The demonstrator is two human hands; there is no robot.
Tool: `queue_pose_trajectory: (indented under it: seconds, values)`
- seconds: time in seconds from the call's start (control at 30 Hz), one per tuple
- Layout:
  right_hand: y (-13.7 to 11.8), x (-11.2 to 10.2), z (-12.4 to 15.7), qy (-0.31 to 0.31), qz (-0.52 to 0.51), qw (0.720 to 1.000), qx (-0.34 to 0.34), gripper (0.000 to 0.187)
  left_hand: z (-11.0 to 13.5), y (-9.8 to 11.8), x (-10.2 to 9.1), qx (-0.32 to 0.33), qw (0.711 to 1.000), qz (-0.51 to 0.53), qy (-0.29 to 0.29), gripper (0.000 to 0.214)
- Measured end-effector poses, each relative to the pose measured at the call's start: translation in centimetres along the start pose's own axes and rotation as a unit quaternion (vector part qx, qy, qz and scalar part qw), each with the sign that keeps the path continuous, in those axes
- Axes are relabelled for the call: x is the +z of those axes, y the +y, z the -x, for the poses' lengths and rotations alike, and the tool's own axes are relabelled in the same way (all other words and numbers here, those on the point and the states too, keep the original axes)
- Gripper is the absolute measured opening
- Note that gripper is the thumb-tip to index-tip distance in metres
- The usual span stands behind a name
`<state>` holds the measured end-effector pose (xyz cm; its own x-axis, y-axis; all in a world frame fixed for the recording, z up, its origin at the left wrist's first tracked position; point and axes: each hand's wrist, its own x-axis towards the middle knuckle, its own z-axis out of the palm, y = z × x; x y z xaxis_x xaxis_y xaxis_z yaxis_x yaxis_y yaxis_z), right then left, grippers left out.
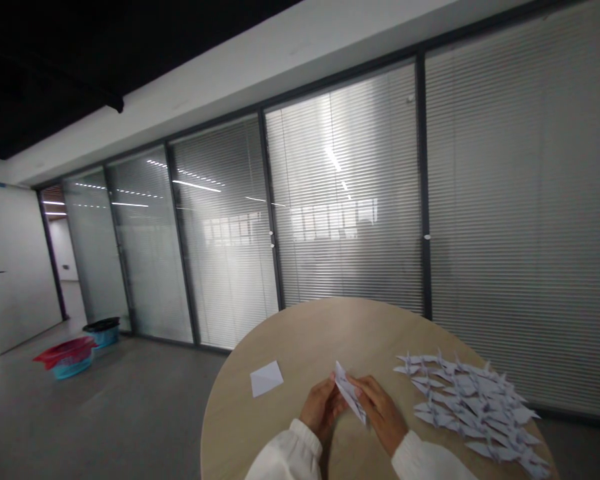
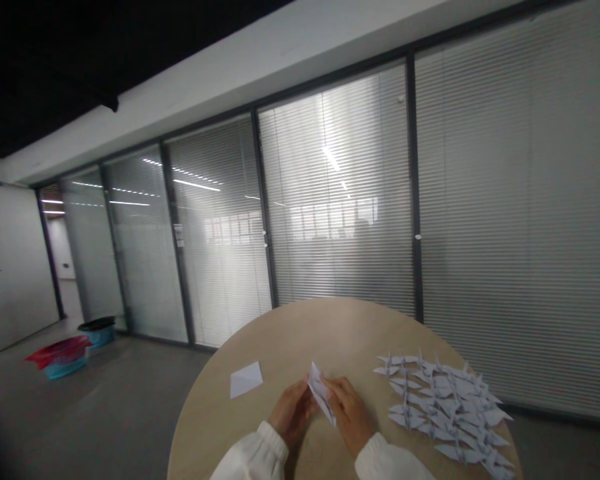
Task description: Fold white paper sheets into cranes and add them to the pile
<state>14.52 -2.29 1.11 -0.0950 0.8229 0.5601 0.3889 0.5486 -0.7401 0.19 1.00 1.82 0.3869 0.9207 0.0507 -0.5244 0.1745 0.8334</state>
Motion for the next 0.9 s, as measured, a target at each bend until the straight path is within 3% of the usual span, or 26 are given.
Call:
queue_pose_trajectory:
  seconds: [0.27,0.47,0.6,0.73,0.9]
  values:
    - [0.1,0.2,0.0,-0.02,0.021,1.0,-0.004,0.035,0.1,0.1,0.3,0.014,0.998,-0.05,-0.016,0.033]
    - [0.1,0.4,0.2,-0.034,0.014,0.999,-0.006,0.034,-1.2,-0.8,-1.3,0.034,0.994,-0.098,-0.014,0.032]
    - [0.4,0.7,0.1,-0.012,-0.007,1.0,-0.005,0.032,-1.6,-0.9,-1.9,0.046,0.989,-0.138,0.021,0.033]
    - [0.6,0.9,0.1,0.01,-0.044,0.998,0.052,0.035,-1.5,-0.7,-1.7,0.052,0.979,-0.188,0.065,0.035]
    - [0.1,0.8,0.1,0.006,-0.057,0.995,0.079,0.033,-1.6,-0.6,-1.5,0.128,0.959,-0.233,0.096,0.035]
